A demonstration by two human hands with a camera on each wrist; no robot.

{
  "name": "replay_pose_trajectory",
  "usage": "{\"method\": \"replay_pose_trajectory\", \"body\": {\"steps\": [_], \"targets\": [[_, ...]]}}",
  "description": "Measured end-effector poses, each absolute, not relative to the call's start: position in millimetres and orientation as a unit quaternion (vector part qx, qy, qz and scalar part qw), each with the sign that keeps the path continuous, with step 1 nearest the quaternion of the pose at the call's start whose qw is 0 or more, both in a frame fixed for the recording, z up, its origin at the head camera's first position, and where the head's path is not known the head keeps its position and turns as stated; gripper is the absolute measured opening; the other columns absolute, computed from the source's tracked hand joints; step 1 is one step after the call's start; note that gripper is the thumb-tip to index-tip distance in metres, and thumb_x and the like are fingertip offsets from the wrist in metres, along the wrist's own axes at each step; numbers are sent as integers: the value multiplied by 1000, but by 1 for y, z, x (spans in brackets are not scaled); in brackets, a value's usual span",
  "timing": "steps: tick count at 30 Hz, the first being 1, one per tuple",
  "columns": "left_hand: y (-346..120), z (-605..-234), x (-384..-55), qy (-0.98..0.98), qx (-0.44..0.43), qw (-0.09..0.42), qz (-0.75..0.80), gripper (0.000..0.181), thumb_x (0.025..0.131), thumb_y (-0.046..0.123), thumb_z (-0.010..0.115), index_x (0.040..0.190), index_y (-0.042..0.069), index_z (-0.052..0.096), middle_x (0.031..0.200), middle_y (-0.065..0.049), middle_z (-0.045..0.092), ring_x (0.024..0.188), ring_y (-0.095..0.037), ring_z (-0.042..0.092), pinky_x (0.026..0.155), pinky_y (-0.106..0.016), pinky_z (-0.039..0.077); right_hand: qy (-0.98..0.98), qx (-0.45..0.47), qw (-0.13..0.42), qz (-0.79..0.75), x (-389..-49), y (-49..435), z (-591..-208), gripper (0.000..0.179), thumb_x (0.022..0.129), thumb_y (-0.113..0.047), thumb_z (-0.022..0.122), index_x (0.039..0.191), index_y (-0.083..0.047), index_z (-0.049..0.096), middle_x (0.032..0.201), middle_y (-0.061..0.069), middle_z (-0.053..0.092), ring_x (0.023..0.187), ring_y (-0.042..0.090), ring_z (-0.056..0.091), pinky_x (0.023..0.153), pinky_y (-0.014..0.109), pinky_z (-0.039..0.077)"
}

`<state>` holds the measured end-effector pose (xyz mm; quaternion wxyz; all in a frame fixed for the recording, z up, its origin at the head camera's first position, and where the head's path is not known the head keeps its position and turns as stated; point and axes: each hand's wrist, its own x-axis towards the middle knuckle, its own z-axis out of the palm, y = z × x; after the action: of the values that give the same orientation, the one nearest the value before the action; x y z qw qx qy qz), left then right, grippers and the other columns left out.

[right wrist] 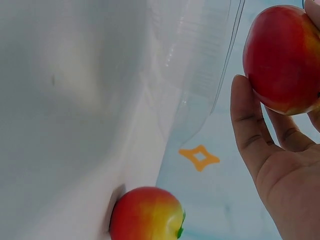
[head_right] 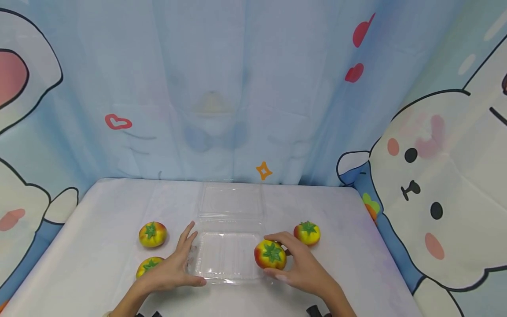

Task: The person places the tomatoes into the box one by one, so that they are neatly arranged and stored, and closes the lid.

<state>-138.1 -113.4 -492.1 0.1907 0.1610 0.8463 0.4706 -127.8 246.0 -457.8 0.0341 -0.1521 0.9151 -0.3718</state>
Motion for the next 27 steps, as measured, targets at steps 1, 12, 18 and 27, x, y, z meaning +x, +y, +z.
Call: {"method": "replay_pose_trajectory", "body": {"steps": [1,12,18,27], "targets": [[-113,-492,-138,846,161,191,471,134,77,38,92,168,-2,3,178,-11,-23,158,-52,28,118,-67,43,914,-155,35,-373,-128,245,-458,63,79,-42,93,134,-29,65,132,-9,69,109,9,62,88,22,59],[-113,-494,-138,844,167,187,474,134,76,38,92,168,-3,4,178,-10,-23,159,-52,26,119,-68,42,903,-203,32,-377,-139,236,-464,63,81,-42,92,136,-34,62,134,-12,67,109,6,63,89,23,59],[-113,-495,-138,843,167,186,476,135,76,38,92,168,-2,3,178,-10,-22,159,-52,25,119,-68,41,905,-209,42,-368,-143,230,-465,64,81,-43,92,137,-33,62,134,-15,66,114,7,63,95,24,59],[-112,-494,-138,847,159,186,472,135,75,38,93,169,-1,4,178,-9,-21,159,-52,27,119,-69,41,896,-236,68,-369,-149,221,-469,64,82,-43,91,138,-36,60,136,-17,66,116,7,64,100,29,60]]}}
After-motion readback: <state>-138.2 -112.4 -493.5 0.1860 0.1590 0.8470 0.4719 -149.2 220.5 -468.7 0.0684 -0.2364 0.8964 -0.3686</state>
